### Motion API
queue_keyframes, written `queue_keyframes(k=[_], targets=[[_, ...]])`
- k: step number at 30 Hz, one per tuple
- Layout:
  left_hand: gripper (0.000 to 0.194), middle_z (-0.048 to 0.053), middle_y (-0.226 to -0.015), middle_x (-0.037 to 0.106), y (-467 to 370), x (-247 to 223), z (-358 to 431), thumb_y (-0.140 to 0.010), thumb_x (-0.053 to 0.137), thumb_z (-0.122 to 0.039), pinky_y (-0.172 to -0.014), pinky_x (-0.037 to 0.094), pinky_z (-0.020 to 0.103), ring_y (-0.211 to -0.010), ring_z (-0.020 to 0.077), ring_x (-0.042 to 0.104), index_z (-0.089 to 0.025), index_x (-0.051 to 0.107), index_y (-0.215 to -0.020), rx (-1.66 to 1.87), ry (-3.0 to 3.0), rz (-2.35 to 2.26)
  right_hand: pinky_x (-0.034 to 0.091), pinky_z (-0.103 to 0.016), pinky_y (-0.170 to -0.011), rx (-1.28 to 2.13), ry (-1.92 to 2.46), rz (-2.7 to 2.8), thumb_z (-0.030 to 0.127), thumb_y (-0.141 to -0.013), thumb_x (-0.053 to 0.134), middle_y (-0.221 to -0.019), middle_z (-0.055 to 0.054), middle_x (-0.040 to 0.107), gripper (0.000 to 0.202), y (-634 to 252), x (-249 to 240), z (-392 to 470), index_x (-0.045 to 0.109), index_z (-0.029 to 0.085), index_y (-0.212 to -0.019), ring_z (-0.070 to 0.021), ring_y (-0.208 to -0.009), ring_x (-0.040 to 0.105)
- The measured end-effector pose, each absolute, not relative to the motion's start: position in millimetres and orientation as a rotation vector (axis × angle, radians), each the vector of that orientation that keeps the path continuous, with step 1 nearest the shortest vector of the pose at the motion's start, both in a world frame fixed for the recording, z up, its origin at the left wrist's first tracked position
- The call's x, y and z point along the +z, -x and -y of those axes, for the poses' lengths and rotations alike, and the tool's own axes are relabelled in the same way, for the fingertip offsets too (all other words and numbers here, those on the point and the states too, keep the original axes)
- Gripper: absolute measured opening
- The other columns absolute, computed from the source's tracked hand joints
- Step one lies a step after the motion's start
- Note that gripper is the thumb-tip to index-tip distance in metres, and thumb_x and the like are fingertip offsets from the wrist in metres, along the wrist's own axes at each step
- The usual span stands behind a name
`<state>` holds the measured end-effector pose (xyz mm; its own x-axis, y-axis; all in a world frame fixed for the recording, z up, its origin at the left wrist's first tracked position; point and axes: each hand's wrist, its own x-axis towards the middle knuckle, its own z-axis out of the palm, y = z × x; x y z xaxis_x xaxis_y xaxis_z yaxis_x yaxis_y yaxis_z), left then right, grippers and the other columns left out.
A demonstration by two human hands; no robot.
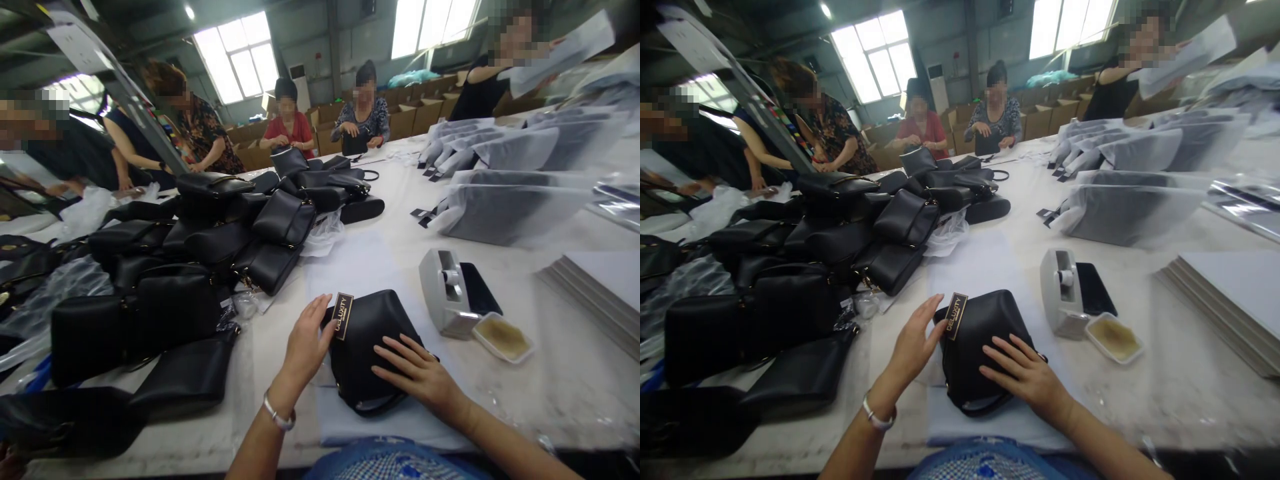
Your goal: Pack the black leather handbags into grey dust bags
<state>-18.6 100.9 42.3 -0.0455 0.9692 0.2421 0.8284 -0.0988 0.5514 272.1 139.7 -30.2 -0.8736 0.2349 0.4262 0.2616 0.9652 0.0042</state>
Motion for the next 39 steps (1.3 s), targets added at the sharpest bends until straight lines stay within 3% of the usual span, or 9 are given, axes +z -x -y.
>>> queue_keyframes(k=[3, 8, 11, 15, 18, 24, 28, 32, 39], targets=[[0.07, 0.011, -0.138, 0.057, -6.1, 34.4, -126.3, -0.084, 0.066, -0.03, -0.108, 0.043, 0.044, -0.128, 0.0252, 0.053, -0.021, 0.037, -0.147, 1.019, -1.747, -1.809, 0.029, -0.052, -0.117, -0.055, 0.382, 2.65, 0.012, -0.098, 0.046, -0.147, -0.003, 0.047, 0.05, -271.8, -33.4, -137.2, 0.044, 0.032, -0.144, -0.0256, -0.142, 0.031], [0.063, 0.007, -0.114, 0.068, 5.7, 15.6, -115.1, -0.09, 0.059, -0.029, -0.098, 0.05, 0.035, -0.105, 0.018, 0.066, -0.021, 0.036, -0.147, 1.406, -1.314, -1.875, 0.029, -0.051, -0.117, 0.03, 0.46, 2.568, 0.012, -0.098, 0.047, -0.146, -0.002, 0.049, 0.049, -269.7, -38.3, -134.5, 0.047, 0.035, -0.141, -0.0238, -0.14, 0.035], [0.074, 0.013, -0.131, 0.059, 28.8, 7.9, -88.0, -0.09, 0.058, -0.03, -0.099, 0.05, 0.038, -0.115, 0.0218, 0.062, -0.022, 0.02, -0.153, 1.514, -1.136, -2.145, 0.03, -0.052, -0.116, 0.054, 0.503, 2.528, 0.011, -0.098, 0.046, -0.145, -0.003, 0.049, 0.049, -267.8, -40.6, -134.2, 0.048, 0.035, -0.142, -0.0245, -0.14, 0.035], [0.064, 0.014, -0.154, 0.036, 24.0, 8.7, -61.9, -0.092, 0.055, -0.028, -0.116, 0.03, 0.051, -0.143, 0.0282, 0.033, -0.026, 0.029, -0.151, 1.326, -1.538, -2.457, 0.031, -0.052, -0.115, 0.077, 0.496, 2.524, 0.01, -0.098, 0.046, -0.145, -0.003, 0.049, 0.051, -265.6, -38.6, -138.9, 0.046, 0.034, -0.143, -0.0249, -0.14, 0.034], [0.055, 0.008, -0.156, 0.036, -6.0, 13.1, -62.0, -0.094, 0.053, -0.029, -0.118, 0.026, 0.052, -0.146, 0.0261, 0.027, -0.03, 0.037, -0.147, 1.002, -2.027, -2.112, 0.031, -0.052, -0.115, 0.132, 0.491, 2.494, 0.011, -0.097, 0.049, -0.145, -0.001, 0.05, 0.05, -261.9, -39.3, -148.1, 0.047, 0.037, -0.141, -0.0235, -0.14, 0.036], [0.082, 0.01, -0.163, 0.018, -40.2, 6.3, -84.0, -0.079, 0.074, -0.034, -0.114, 0.03, 0.057, -0.149, 0.0338, 0.013, -0.03, 0.033, -0.15, 0.58, -2.246, -1.777, 0.032, -0.055, -0.113, 0.111, 0.548, 2.476, 0.015, -0.095, 0.055, -0.144, -0.005, 0.051, 0.05, -251.3, -40.8, -159.3, 0.047, 0.032, -0.142, -0.0239, -0.141, 0.033], [0.08, 0.007, -0.164, 0.014, -40.8, -7.4, -87.1, -0.081, 0.069, -0.021, -0.113, 0.032, 0.057, -0.15, 0.0331, 0.011, -0.033, 0.03, -0.15, 0.564, -2.307, -1.816, 0.03, -0.055, -0.115, 0.243, 0.595, 2.637, 0.013, -0.088, 0.058, -0.151, -0.007, 0.042, 0.056, -269.2, -6.5, -145.3, 0.048, 0.026, -0.142, -0.027, -0.144, 0.029], [0.074, 0.007, -0.164, 0.015, -40.8, -16.0, -85.3, -0.087, 0.063, -0.025, -0.11, 0.036, 0.057, -0.149, 0.0339, 0.012, -0.033, 0.028, -0.151, 0.619, -2.347, -1.831, 0.031, -0.051, -0.116, 0.152, 0.868, 2.434, 0.021, -0.09, 0.058, -0.14, -0.006, 0.056, 0.045, -317.2, 24.6, -132.8, 0.055, 0.026, -0.135, -0.0249, -0.137, 0.043], [0.075, 0.006, -0.164, 0.015, -40.7, -17.8, -86.3, -0.087, 0.062, -0.025, -0.11, 0.038, 0.058, -0.149, 0.035, 0.015, -0.034, 0.026, -0.152, 0.637, -2.373, -1.84, 0.027, -0.066, -0.11, -0.333, 1.744, 1.999, 0.038, -0.095, 0.053, -0.148, -0.015, 0.044, 0.034, -403.4, -21.8, -153.4, 0.066, 0.019, -0.119, -0.0397, -0.141, 0.03]])
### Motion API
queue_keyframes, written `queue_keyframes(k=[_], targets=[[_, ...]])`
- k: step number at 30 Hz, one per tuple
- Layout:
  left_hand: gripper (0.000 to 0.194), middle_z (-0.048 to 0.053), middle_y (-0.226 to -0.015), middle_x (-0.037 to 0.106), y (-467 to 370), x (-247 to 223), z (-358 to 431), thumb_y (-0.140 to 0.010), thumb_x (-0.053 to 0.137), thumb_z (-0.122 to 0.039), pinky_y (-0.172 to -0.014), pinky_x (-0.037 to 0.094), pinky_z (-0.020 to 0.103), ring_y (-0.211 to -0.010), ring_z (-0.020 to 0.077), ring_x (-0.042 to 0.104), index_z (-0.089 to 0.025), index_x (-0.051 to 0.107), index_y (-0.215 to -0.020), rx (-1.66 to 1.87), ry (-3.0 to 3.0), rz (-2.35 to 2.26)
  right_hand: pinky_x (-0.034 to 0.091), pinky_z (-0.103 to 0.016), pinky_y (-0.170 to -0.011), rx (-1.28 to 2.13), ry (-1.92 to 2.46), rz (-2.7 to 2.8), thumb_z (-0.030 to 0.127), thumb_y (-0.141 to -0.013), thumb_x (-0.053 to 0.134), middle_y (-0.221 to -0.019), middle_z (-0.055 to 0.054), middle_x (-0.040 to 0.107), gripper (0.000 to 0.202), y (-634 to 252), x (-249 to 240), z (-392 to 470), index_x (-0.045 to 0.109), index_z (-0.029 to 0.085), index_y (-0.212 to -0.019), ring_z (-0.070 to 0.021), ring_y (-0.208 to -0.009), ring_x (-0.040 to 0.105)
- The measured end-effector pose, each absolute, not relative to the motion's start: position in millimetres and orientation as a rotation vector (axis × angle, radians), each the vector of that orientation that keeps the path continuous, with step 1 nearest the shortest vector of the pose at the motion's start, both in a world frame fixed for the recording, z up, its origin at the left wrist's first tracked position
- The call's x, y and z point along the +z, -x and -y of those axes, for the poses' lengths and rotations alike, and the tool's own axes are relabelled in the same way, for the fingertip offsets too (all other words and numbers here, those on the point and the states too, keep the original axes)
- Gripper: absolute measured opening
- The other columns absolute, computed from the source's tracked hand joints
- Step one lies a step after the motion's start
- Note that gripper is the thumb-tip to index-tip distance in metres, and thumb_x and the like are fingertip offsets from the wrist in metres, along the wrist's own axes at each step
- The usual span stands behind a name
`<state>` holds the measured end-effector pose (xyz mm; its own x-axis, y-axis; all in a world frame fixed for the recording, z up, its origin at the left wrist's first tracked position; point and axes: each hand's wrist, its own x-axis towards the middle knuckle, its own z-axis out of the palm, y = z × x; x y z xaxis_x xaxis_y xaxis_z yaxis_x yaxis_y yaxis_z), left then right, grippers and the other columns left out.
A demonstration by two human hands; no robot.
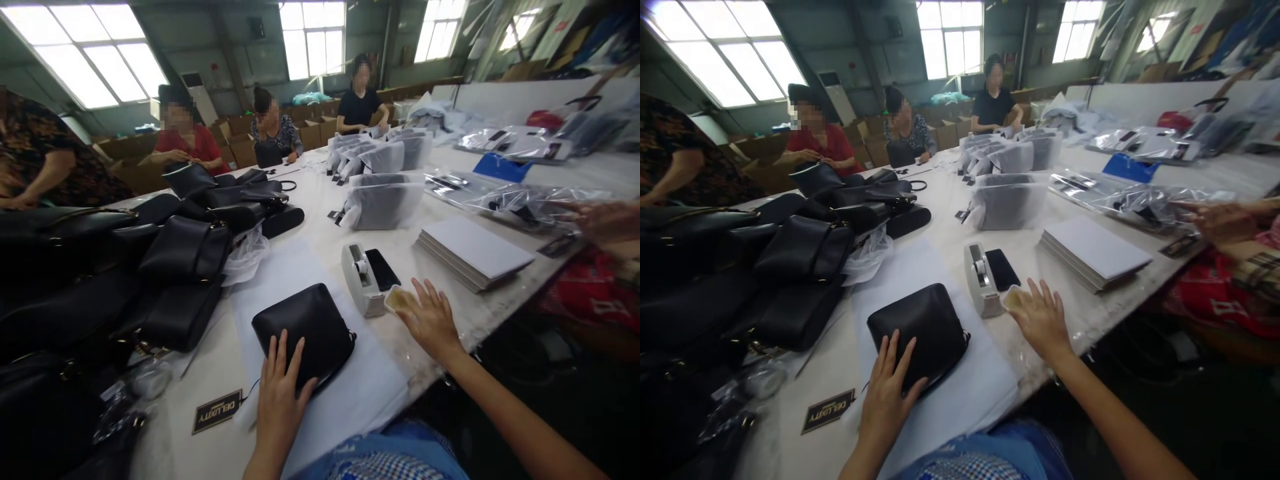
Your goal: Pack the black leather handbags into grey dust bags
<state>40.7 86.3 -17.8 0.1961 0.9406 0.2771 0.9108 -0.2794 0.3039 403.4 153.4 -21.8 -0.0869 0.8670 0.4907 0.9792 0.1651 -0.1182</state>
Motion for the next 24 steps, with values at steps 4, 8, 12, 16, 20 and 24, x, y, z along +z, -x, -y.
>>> queue_keyframes(k=[4, 8, 12, 16, 20, 24], targets=[[0.076, 0.007, -0.163, 0.017, -40.6, -16.5, -85.7, -0.086, 0.063, -0.024, -0.11, 0.038, 0.056, -0.149, 0.0342, 0.016, -0.034, 0.027, -0.152, 0.632, -2.345, -1.843, 0.03, -0.07, -0.105, -0.329, 1.731, 2.134, 0.042, -0.093, 0.055, -0.143, -0.014, 0.051, 0.029, -408.8, -24.0, -165.5, 0.072, 0.02, -0.103, -0.0421, -0.137, 0.037], [0.078, 0.006, -0.163, 0.017, -41.5, -15.7, -84.1, -0.083, 0.065, -0.021, -0.11, 0.037, 0.057, -0.149, 0.0338, 0.016, -0.034, 0.028, -0.151, 0.605, -2.31, -1.863, 0.034, -0.054, -0.113, -0.255, 1.433, 1.987, 0.03, -0.095, 0.054, -0.143, -0.008, 0.052, 0.023, -370.4, 30.6, -182.9, 0.071, 0.023, -0.109, -0.0324, -0.136, 0.041], [0.082, 0.005, -0.163, 0.017, -42.8, -15.4, -82.5, -0.081, 0.064, -0.017, -0.109, 0.037, 0.059, -0.148, 0.0348, 0.016, -0.036, 0.027, -0.151, 0.602, -2.27, -1.881, 0.04, -0.044, -0.113, 0.016, 1.053, 2.176, 0.028, -0.097, 0.052, -0.135, -0.003, 0.059, 0.03, -293.3, 70.1, -237.9, 0.064, 0.027, -0.124, -0.0257, -0.132, 0.047], [0.088, 0.005, -0.163, 0.018, -43.5, -20.2, -82.6, -0.076, 0.067, -0.016, -0.107, 0.041, 0.058, -0.147, 0.0356, 0.021, -0.036, 0.027, -0.152, 0.589, -2.28, -1.913, 0.033, -0.046, -0.116, 0.086, 1.152, 2.626, 0.036, -0.094, 0.057, -0.151, -0.011, 0.041, 0.048, -211.1, 51.7, -327.2, 0.053, 0.017, -0.138, -0.0317, -0.143, 0.029], [0.091, 0.01, -0.159, 0.026, -42.0, -34.8, -85.9, -0.068, 0.075, -0.021, -0.102, 0.046, 0.057, -0.143, 0.0395, 0.031, -0.031, 0.036, -0.149, 0.632, -2.392, -1.965, 0.034, -0.06, -0.11, 0.092, 1.29, 2.685, 0.03, -0.091, 0.061, -0.153, -0.018, 0.036, 0.051, -158.7, 5.6, -398.6, 0.052, 0.012, -0.138, -0.0405, -0.141, 0.029], [0.082, 0.012, -0.15, 0.044, -38.2, -52.3, -90.7, -0.07, 0.077, -0.043, -0.095, 0.051, 0.056, -0.135, 0.0413, 0.044, -0.032, 0.044, -0.145, 0.705, -2.503, -1.995, 0.03, -0.063, -0.11, 0.057, 1.331, 2.674, 0.022, -0.093, 0.056, -0.152, -0.02, 0.036, 0.043, -144.2, -32.1, -427.7, 0.056, 0.011, -0.134, -0.0403, -0.142, 0.029]])
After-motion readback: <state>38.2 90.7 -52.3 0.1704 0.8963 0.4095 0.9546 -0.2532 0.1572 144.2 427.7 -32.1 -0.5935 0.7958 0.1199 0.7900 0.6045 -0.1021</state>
